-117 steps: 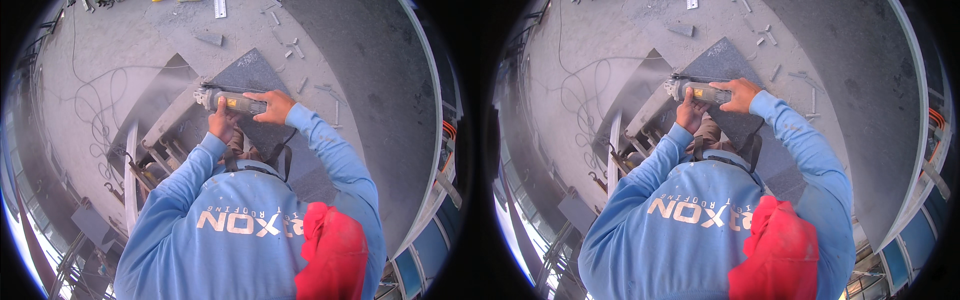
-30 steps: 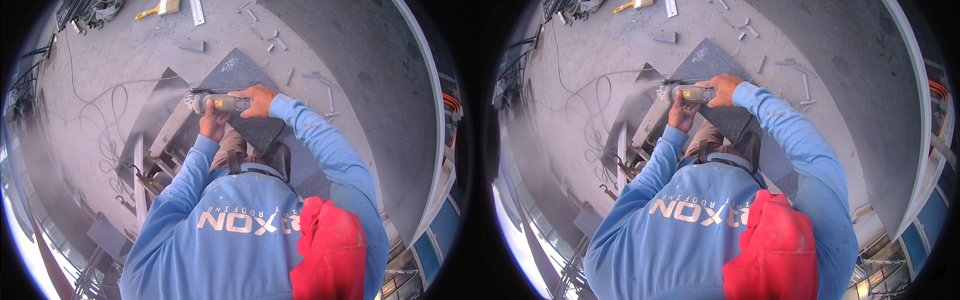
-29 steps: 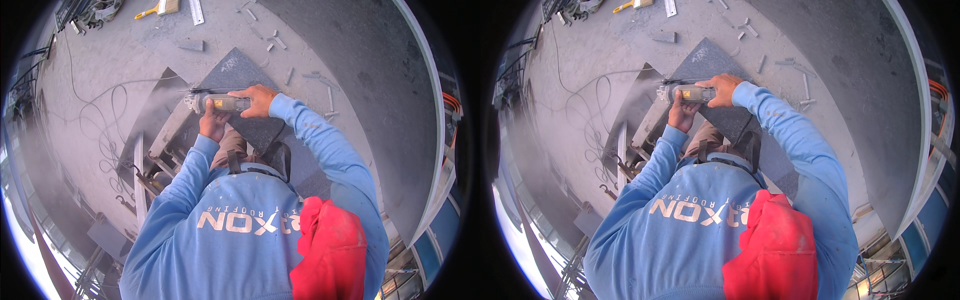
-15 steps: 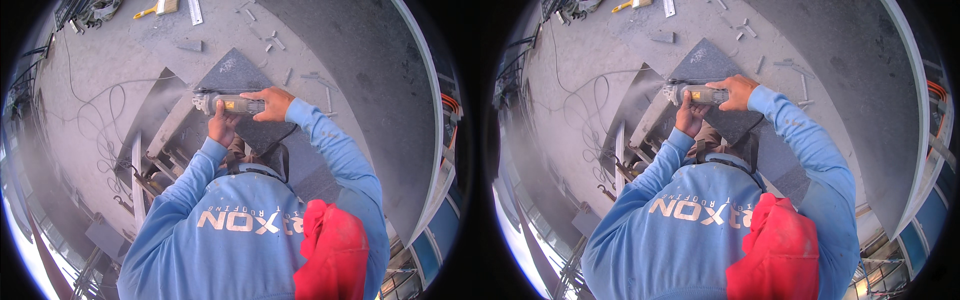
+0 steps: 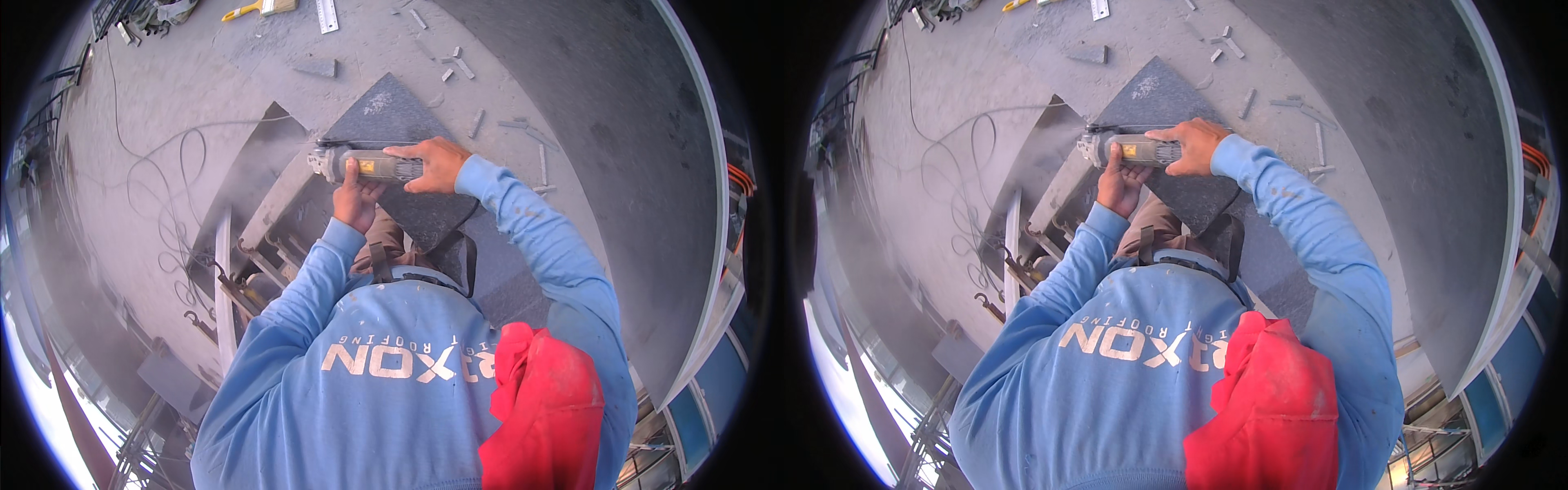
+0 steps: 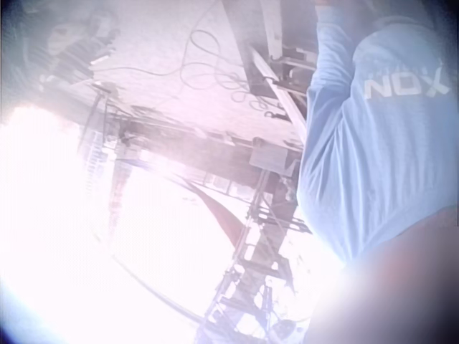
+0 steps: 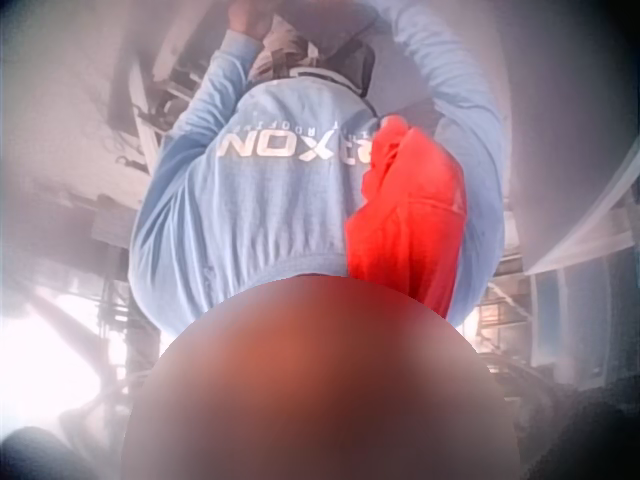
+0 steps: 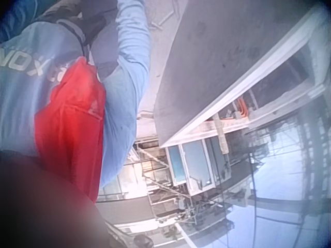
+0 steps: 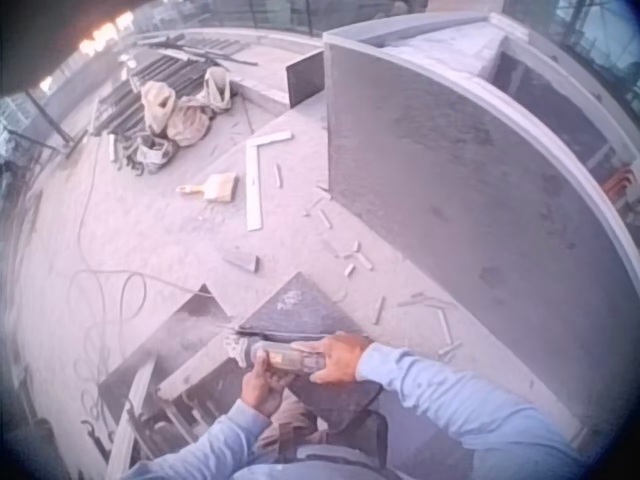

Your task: The person uses an angle grinder to cut a dark rectangular tile on a rooftop work surface. After cutting, the person sets the grinder down and picks up a paintbrush, then walks away from the work area.

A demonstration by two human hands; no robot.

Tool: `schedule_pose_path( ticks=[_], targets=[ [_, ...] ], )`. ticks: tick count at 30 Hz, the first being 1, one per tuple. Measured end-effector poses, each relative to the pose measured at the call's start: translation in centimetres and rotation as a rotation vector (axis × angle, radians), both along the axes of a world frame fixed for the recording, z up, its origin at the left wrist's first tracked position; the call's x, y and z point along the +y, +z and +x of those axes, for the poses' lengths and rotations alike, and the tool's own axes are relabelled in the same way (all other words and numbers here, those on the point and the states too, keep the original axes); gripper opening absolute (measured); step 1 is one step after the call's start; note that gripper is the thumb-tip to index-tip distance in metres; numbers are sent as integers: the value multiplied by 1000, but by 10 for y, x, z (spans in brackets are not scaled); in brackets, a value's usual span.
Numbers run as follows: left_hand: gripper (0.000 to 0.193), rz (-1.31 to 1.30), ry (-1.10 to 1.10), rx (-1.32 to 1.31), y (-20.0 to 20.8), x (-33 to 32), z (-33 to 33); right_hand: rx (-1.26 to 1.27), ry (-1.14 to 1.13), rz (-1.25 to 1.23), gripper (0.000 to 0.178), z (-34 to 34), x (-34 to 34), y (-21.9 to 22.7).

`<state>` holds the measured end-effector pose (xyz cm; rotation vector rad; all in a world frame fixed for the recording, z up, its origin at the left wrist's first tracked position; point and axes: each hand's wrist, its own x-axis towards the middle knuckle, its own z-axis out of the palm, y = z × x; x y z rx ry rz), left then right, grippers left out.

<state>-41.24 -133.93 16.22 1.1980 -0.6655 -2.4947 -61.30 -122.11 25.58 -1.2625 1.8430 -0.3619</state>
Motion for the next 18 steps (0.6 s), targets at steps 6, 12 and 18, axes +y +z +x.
schedule_pose_path(
  ticks=[6,12,18],
  targets=[
    [68,26,15,-18,-2,-6,1,-11,-2,3,79,1,-4,-8],
    [64,84,11,4,10,2,-1,-5,-4,-18,79,1,7,9],
    [70,71,-40,44,23,9,-3,-11,-18,-1,79,-1,13,25]
  ],
)
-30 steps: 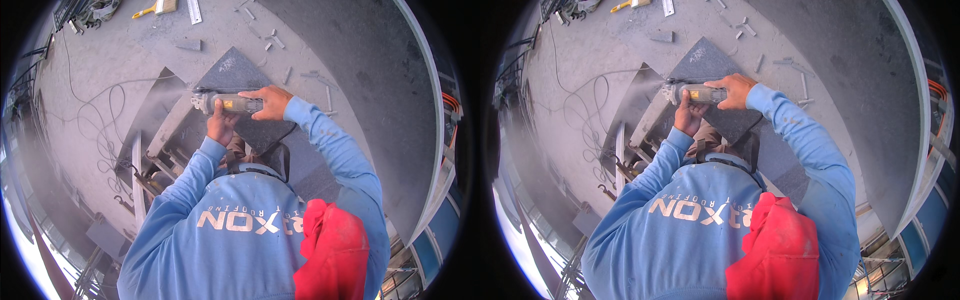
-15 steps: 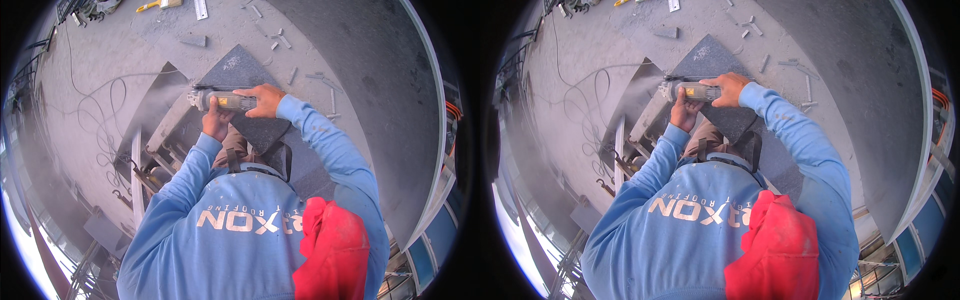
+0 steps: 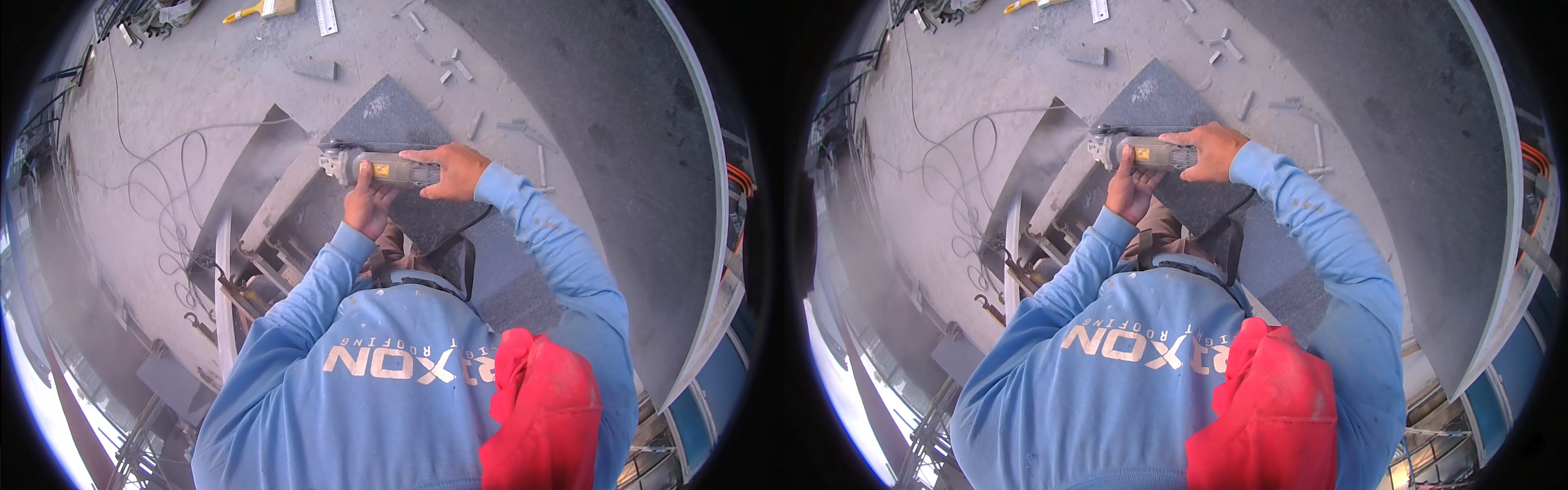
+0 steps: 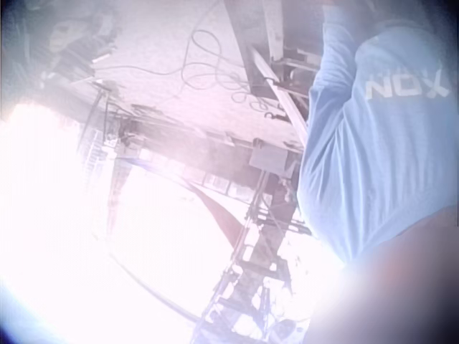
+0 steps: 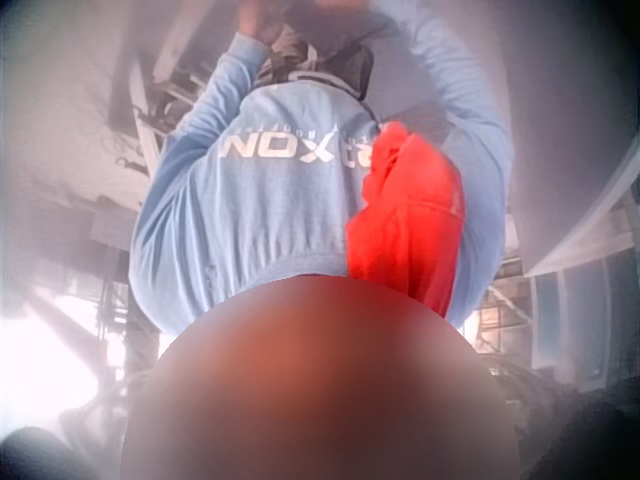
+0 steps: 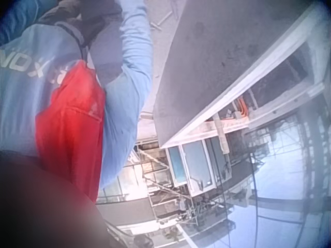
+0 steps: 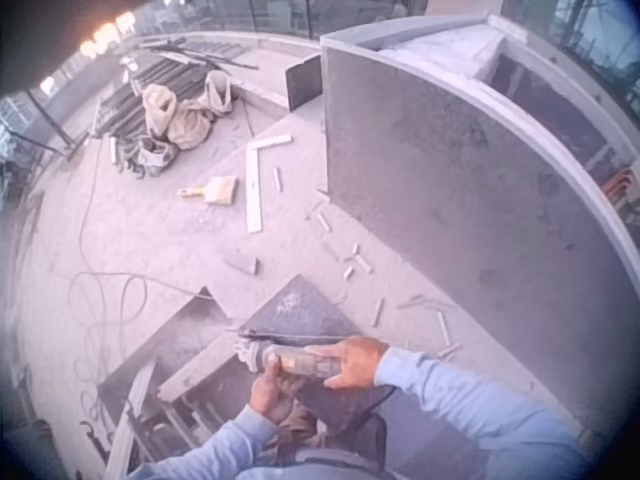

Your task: The person uses an angle grinder to cut a dark rectangular tile on a rooftop work surface. After cutting, the person sets the grinder down and picks up a paintbrush, then walks away from the work area.

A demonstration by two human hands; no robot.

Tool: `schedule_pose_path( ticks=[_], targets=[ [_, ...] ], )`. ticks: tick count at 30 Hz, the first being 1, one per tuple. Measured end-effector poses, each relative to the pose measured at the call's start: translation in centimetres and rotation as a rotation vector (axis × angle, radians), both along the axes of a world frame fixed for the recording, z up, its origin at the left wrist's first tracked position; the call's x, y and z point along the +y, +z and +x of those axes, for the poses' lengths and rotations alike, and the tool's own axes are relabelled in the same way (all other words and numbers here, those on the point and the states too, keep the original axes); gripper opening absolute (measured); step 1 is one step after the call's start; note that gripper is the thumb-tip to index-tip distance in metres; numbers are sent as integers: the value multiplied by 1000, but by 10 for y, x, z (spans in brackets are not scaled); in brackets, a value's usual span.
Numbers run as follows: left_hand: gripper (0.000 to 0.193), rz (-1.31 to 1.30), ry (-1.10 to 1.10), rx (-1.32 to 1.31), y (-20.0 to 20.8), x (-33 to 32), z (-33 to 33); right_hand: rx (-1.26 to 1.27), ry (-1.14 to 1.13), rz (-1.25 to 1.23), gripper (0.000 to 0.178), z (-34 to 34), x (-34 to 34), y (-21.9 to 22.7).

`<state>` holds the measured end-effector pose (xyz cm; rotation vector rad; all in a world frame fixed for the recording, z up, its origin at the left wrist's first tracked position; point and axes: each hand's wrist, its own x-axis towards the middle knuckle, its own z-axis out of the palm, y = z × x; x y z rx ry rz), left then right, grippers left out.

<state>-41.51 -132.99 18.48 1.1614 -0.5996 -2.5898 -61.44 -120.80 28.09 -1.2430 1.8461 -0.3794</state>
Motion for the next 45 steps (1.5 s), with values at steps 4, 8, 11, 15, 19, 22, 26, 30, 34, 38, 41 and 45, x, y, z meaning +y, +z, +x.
schedule_pose_path(
  ticks=[4,8,11,15,19,22,26,30,34,38,41,45],
  targets=[
    [68,-16,10,-15,3,0,-2,-11,-6,-22,78,-1,0,-5],
    [67,-28,25,-28,0,-1,-2,-13,4,-54,77,-2,-1,-13],
    [67,-47,43,-50,-4,-3,-2,-23,13,-41,78,-3,-4,-14],
    [67,-51,54,-80,-9,-7,0,-22,19,-7,78,-1,-10,-17],
    [66,-57,58,-84,-10,-7,0,-38,16,-2,78,-2,-10,-22],
    [66,-42,65,-95,-5,-5,-3,-18,22,-42,79,-3,-7,-23],
    [66,-13,50,-64,9,2,-3,17,14,-50,79,-3,2,-12],
    [66,-8,40,-58,17,9,-7,-5,10,-70,79,-8,9,-3],
    [65,-25,33,-41,15,13,-11,-9,12,-80,78,-12,13,-8],
    [65,-50,51,-60,9,9,-9,-22,8,-91,77,-12,10,-17],
    [66,-57,49,-57,6,5,-7,-56,8,-77,78,-12,5,-20],
    [67,-71,74,-82,1,1,-5,-47,24,-97,77,-10,-1,-22]
  ],
)
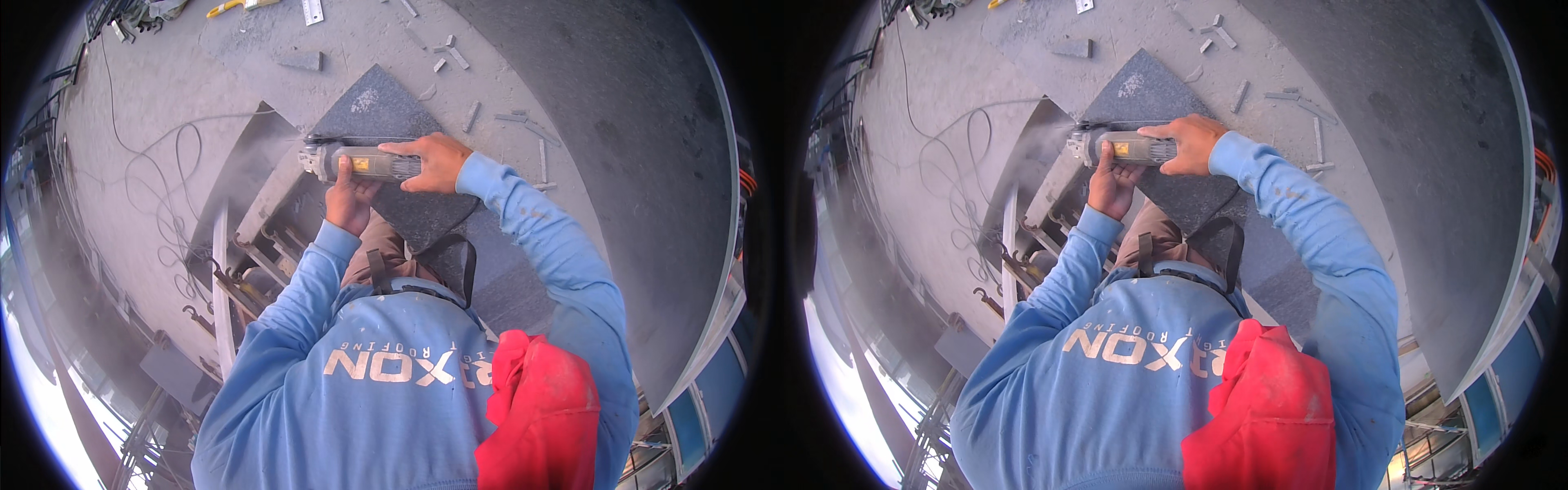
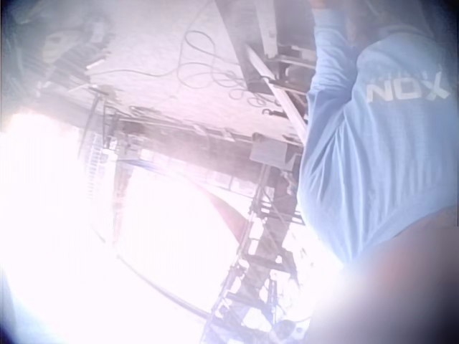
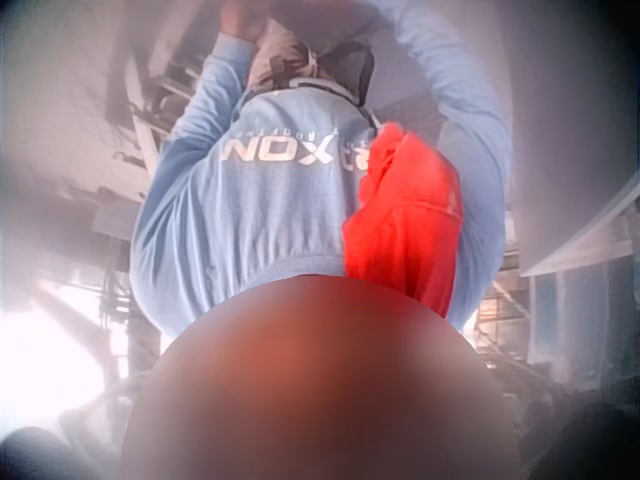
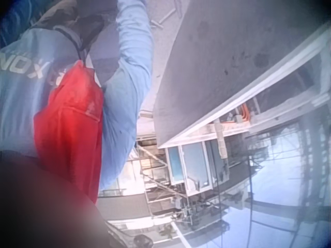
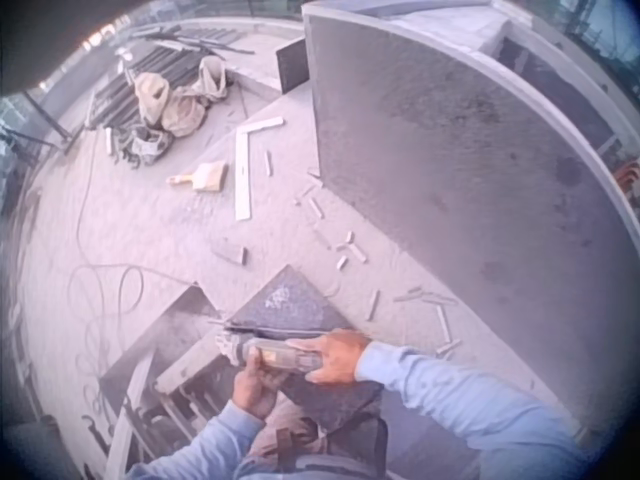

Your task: The person uses an angle grinder to cut a dark rectangular tile on a rooftop work surface. After cutting, the person sets the grinder down and picks up a paintbrush, then walks away from the work area.

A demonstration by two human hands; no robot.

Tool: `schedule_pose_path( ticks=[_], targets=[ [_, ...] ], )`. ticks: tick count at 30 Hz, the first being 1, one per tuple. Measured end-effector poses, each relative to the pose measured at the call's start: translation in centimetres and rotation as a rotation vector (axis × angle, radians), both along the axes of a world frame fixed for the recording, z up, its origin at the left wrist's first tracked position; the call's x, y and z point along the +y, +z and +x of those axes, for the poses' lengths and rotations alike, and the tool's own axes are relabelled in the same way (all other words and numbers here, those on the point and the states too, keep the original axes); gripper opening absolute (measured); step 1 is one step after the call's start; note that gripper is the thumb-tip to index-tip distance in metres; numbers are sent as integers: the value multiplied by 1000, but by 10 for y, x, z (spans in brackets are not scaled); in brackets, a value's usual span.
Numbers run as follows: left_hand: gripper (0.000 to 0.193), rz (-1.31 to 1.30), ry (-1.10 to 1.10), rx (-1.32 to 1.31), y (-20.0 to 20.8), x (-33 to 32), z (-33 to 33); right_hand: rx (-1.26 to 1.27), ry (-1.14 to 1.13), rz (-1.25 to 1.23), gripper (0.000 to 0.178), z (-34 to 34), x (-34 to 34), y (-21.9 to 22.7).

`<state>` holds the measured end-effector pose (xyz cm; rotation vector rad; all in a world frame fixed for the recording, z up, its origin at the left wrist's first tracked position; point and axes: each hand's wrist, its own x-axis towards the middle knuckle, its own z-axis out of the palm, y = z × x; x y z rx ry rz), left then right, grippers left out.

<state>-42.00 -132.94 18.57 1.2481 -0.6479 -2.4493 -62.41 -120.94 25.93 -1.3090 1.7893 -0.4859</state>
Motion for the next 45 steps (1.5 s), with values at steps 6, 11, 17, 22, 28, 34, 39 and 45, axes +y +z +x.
schedule_pose_path(
  ticks=[6,11,17,22,28,34,39,45],
  targets=[
    [67,0,24,-30,1,-2,1,14,1,13,78,4,-3,1],
    [64,30,11,6,13,5,-2,11,0,46,79,0,7,15],
    [68,35,-28,45,23,25,-12,-4,-22,53,79,-13,27,33],
    [58,42,1,45,19,29,-14,-26,-34,22,78,-14,29,30],
    [59,26,4,42,12,22,-11,-27,0,34,79,-14,23,17],
    [64,1,29,-2,7,11,-7,-30,8,-59,79,-8,11,6],
    [68,-22,7,-15,4,0,0,-26,11,46,79,-3,0,9],
    [63,8,13,-12,15,4,-2,8,5,-3,79,0,5,12]
  ],
)
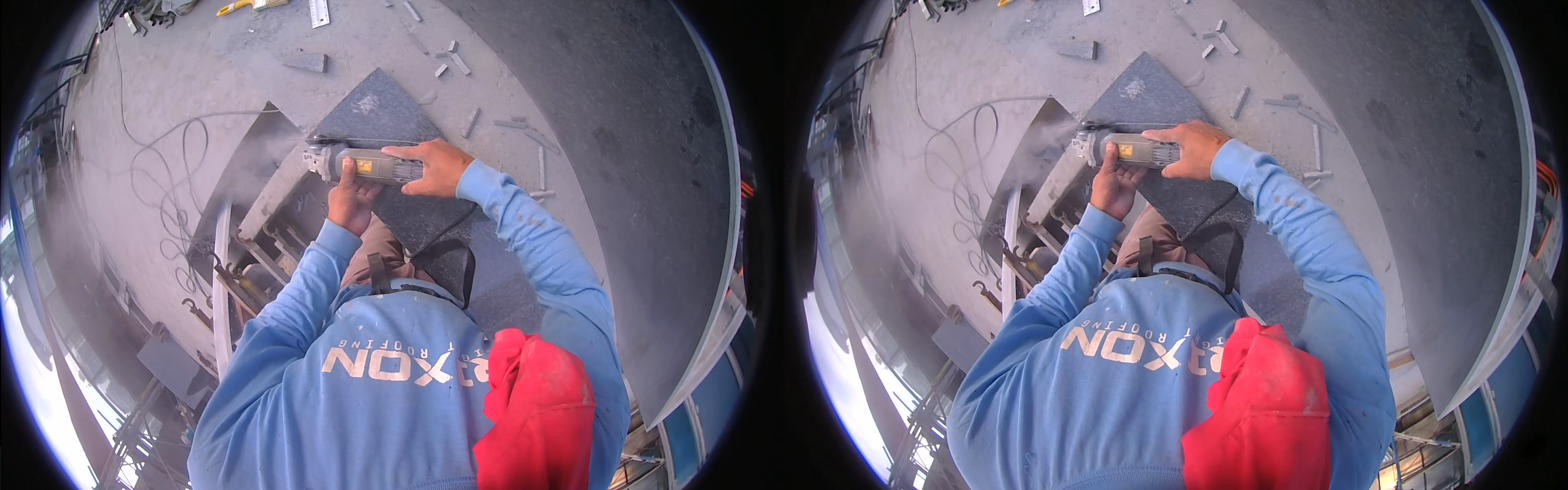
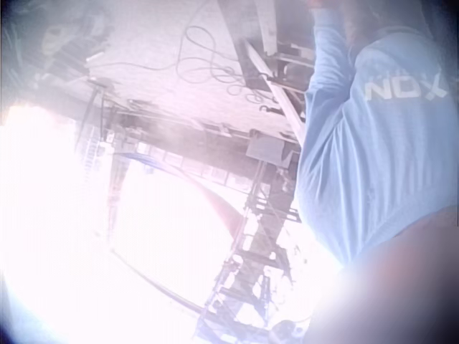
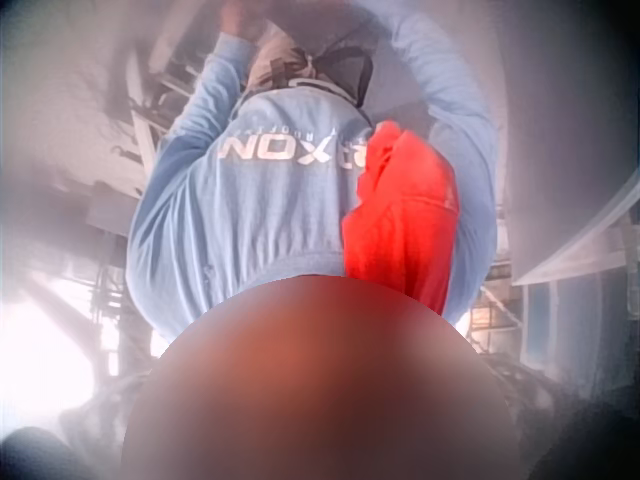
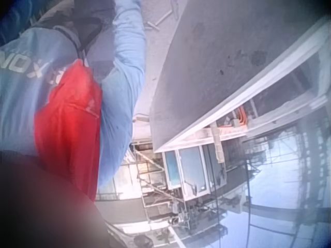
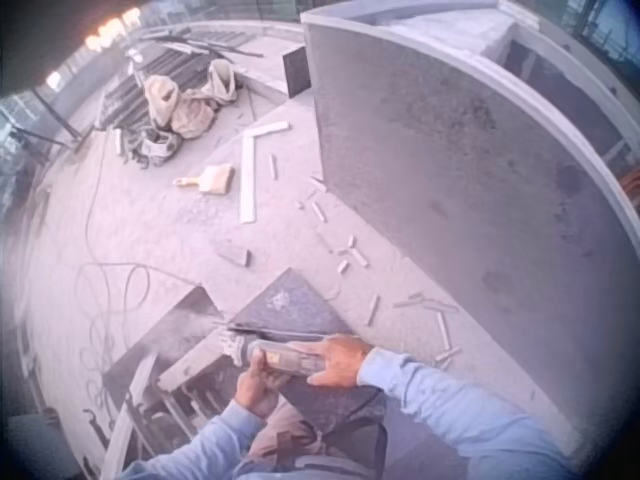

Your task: The person uses an angle grinder to cut a dark rectangular tile on a rooftop work surface. After cutting, the person sets the grinder down and picks up a paintbrush, then walks away from the work area.

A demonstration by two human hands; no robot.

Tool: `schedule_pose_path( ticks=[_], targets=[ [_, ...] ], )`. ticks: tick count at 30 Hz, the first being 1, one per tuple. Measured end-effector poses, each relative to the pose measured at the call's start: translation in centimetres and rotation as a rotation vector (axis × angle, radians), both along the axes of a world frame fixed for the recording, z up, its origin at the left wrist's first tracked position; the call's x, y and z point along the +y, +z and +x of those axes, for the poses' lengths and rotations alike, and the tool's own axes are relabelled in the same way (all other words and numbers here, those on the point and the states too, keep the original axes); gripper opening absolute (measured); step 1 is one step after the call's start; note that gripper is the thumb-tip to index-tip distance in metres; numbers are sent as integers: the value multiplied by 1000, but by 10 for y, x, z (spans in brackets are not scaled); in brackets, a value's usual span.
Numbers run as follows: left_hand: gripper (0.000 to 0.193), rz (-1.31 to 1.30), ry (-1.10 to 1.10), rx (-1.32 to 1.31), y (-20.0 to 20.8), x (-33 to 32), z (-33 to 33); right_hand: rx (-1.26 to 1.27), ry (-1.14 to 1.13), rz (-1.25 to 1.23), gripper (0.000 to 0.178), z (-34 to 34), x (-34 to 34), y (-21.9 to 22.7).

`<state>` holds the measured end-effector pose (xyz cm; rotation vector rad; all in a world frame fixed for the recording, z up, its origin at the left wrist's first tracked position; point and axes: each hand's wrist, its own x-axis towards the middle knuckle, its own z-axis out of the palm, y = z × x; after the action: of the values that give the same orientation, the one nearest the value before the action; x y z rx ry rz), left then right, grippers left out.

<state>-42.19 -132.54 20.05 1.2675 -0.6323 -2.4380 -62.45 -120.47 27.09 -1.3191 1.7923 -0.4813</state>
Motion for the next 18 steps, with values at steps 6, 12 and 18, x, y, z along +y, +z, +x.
schedule_pose_path(
  ticks=[6,12,18],
  targets=[
    [66,28,-8,34,12,30,-13,-29,-30,-18,79,-12,31,11],
    [67,19,-22,48,10,37,-21,-67,-52,-19,78,-19,39,11],
    [70,6,-1,17,3,27,-17,-22,-24,20,78,-16,26,6]
  ],
)
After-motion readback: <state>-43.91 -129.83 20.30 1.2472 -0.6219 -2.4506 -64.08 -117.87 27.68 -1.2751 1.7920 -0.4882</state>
